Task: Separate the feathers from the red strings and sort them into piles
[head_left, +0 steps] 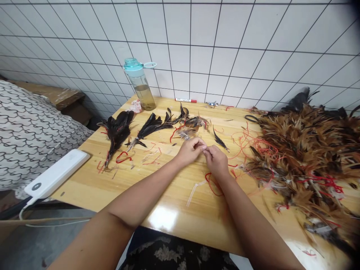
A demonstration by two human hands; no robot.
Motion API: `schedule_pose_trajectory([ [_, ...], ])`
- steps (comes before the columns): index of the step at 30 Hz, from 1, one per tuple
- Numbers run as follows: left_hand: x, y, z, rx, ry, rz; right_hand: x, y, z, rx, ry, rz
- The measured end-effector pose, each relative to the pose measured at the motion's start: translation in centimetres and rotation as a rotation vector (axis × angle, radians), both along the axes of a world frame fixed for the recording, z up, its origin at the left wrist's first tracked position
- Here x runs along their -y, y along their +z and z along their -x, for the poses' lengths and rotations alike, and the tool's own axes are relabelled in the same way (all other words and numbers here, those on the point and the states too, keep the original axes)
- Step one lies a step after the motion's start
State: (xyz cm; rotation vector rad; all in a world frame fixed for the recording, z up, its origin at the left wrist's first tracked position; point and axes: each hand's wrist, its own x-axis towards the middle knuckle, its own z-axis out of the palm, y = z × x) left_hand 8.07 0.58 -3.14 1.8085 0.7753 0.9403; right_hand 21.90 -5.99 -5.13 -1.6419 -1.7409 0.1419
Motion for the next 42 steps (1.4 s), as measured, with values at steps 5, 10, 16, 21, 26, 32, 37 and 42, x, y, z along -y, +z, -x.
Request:
schedule_pose_trajectory([
  [5,-0.3,-0.3,0.1,0.108,0.034,0.088,-0.3,-0.4,-0.1,-0.150,0.030,0.045],
  [10,-0.3,-0.2,0.0,0.130,-0.028,0.102,-0.7,-0.7,-0.4,-0.234,0.044,0.038],
  [16,-2.3,-1.0,1.0,-0.074,0.133,-0.155,-1.3,-0.9,-1.1,-0.546,-0.133,0.034],
  [21,-2.8,-1.5,1.7,-0.407,0.068,-0.505,-1.2,-0.9,-1.2,-0.496,-0.165,0.017],
  [26,-2.4,-1.5,1.2,-0.487,0.012,-0.572,-1.1,-0.9,-1.1,-0.312,-0.153,-0.011],
  [32,-2.0,-0.5,1.4,-0.416,0.017,-0.632,-1.0,-0.9,-1.1,-0.188,-0.133,-0.069],
  [37,-1.9,-0.2,1.3,-0.419,0.002,-0.737,-1.1,-0.9,-1.1,-0.181,-0.095,-0.027],
  [42,-1.5,0.1,1.3,-0.352,-0.029,-0.754,-1.3,-0.9,-1.1,-0.227,0.009,0.040],
])
